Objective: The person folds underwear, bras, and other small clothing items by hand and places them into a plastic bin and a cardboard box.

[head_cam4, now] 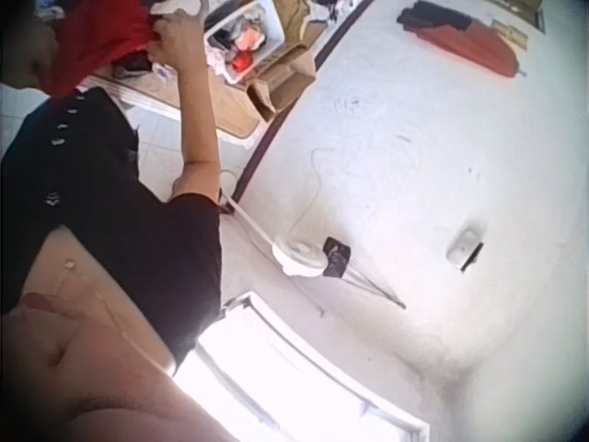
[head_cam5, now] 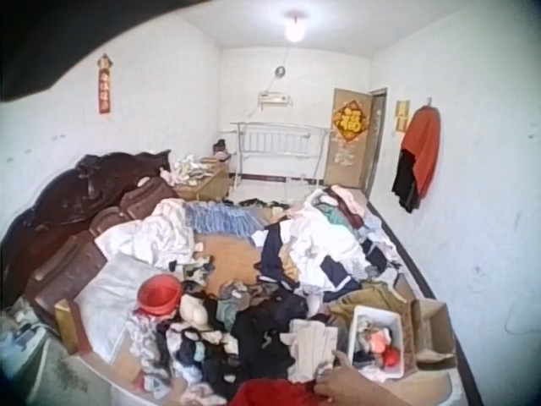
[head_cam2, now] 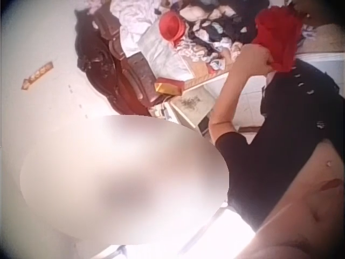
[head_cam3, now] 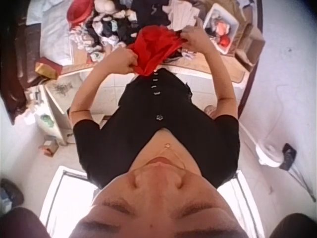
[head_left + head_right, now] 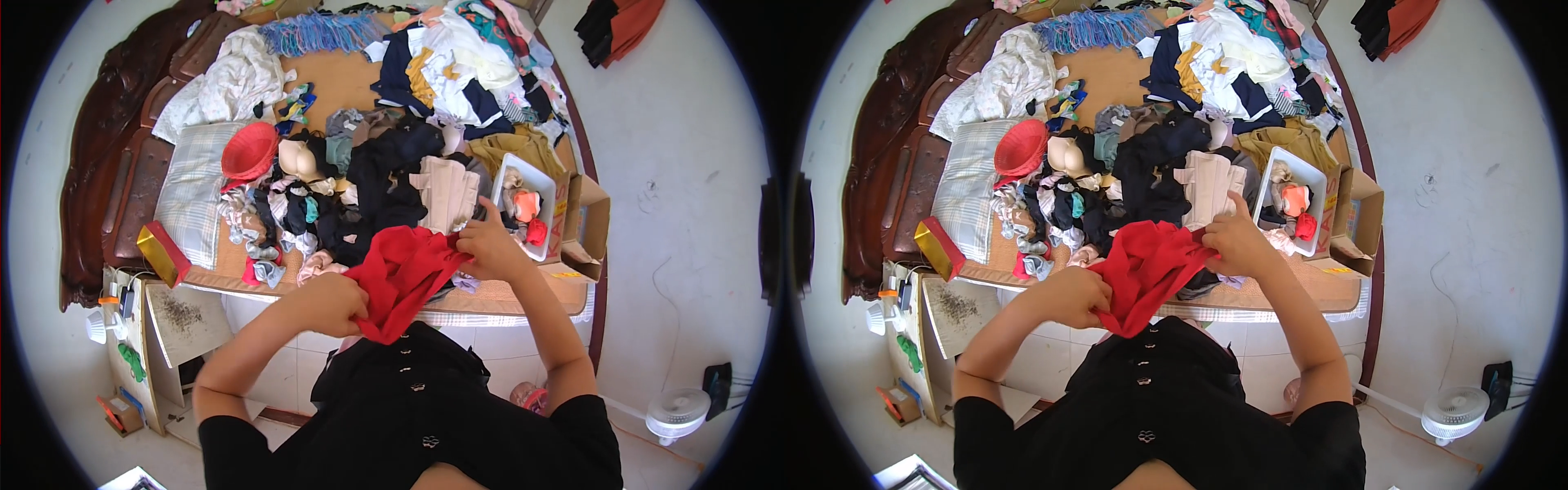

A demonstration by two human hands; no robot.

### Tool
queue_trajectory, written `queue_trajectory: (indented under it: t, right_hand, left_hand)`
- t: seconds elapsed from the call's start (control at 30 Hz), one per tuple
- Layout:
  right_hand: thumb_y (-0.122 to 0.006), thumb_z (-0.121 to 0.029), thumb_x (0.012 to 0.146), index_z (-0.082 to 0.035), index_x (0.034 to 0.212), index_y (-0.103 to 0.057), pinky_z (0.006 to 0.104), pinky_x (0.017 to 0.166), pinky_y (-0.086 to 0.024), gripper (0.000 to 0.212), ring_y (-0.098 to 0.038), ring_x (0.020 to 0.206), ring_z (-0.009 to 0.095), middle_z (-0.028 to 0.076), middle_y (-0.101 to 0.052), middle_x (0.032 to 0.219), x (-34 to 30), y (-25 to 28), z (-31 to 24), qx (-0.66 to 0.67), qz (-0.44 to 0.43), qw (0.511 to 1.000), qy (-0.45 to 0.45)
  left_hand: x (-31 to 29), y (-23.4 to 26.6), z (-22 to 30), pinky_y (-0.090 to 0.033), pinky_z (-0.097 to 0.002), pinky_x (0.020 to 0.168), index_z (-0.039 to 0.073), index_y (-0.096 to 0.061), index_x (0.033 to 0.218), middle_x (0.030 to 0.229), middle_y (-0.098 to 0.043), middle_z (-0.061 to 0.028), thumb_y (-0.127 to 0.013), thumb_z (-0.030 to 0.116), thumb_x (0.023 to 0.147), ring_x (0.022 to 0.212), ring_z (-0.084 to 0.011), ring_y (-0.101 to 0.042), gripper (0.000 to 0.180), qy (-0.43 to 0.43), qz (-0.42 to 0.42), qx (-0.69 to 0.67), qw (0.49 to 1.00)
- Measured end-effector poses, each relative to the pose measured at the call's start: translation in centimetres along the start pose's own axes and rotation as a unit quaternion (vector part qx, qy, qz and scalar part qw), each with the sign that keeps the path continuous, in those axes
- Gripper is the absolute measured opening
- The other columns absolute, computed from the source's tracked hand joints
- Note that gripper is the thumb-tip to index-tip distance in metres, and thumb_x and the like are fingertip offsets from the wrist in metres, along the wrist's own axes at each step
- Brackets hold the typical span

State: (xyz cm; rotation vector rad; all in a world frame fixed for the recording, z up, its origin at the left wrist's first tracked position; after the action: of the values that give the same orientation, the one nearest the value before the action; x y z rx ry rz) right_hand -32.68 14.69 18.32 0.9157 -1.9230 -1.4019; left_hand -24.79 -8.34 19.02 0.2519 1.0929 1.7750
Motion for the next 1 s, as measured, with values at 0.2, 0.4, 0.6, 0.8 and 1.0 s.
queue_trajectory:
  t: [0.2,0.4,0.6,0.8,1.0]
  right_hand:
    - [-0.075,-0.033,0.061,-0.008,0.065,-0.058,0.0610,0.106,-0.011,0.030,-0.055,0.098,0.018,0.000,-0.056,0.072,-0.1,1.3,-0.6,-0.011,0.032,0.999,0.026]
    - [-0.074,-0.024,0.065,-0.009,0.065,-0.058,0.0594,0.103,-0.017,0.022,-0.054,0.106,0.018,-0.002,-0.059,0.071,-1.9,3.8,-1.1,-0.101,0.213,0.971,-0.046]
    - [-0.073,-0.024,0.067,-0.007,0.067,-0.055,0.0531,0.100,-0.025,0.025,-0.055,0.098,0.020,0.002,-0.058,0.078,-1.8,2.0,1.1,-0.083,0.164,0.981,-0.060]
    - [-0.075,-0.022,0.066,-0.006,0.066,-0.055,0.0450,0.093,-0.032,0.025,-0.054,0.085,0.023,0.004,-0.053,0.078,-2.5,1.7,3.0,-0.027,0.143,0.980,-0.133]
    - [-0.077,-0.012,0.064,-0.004,0.069,-0.058,0.0351,0.077,-0.045,0.022,-0.053,0.089,0.026,0.005,-0.054,0.083,-3.2,3.4,3.1,0.118,0.223,0.953,-0.169]
  left_hand:
    - [-2.0,-0.7,-9.0,-0.047,-0.0364,0.075,0.007,-0.069,0.069,0.070,-0.063,-0.0071,-0.068,0.020,0.060,0.086,-0.0245,-0.056,0.016,0.203,0.070,0.239,0.947]
    - [-3.8,5.2,-3.1,-0.045,-0.0383,0.084,0.006,-0.062,0.068,0.073,-0.061,-0.0067,-0.071,0.013,0.063,0.090,-0.0225,-0.056,0.013,0.070,0.375,0.217,0.898]
    - [-2.3,3.8,-5.6,-0.018,-0.0592,0.105,0.007,-0.060,0.069,0.072,-0.060,-0.0016,-0.071,0.019,0.067,0.096,-0.0184,-0.055,0.016,0.095,0.301,0.214,0.924]
    - [-3.1,5.4,-4.7,-0.019,-0.0564,0.103,0.007,-0.062,0.065,0.104,-0.062,-0.0012,-0.073,0.015,0.063,0.115,-0.0276,-0.046,0.014,0.088,0.385,0.178,0.901]
    - [-4.0,6.5,-4.7,-0.033,-0.0439,0.098,0.005,-0.065,0.070,0.119,-0.055,-0.0109,-0.074,0.010,0.064,0.114,-0.0282,-0.047,0.012,0.078,0.505,0.034,0.859]
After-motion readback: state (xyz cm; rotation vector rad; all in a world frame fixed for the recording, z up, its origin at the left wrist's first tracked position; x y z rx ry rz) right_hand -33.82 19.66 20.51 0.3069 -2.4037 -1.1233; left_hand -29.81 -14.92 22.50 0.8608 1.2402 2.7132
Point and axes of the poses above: each hand's wrist, its own x-axis towards the middle knuckle, its own y-axis out of the back of the hand, z = x × y, the point moved 5 cm from there along x, towards the middle knuckle
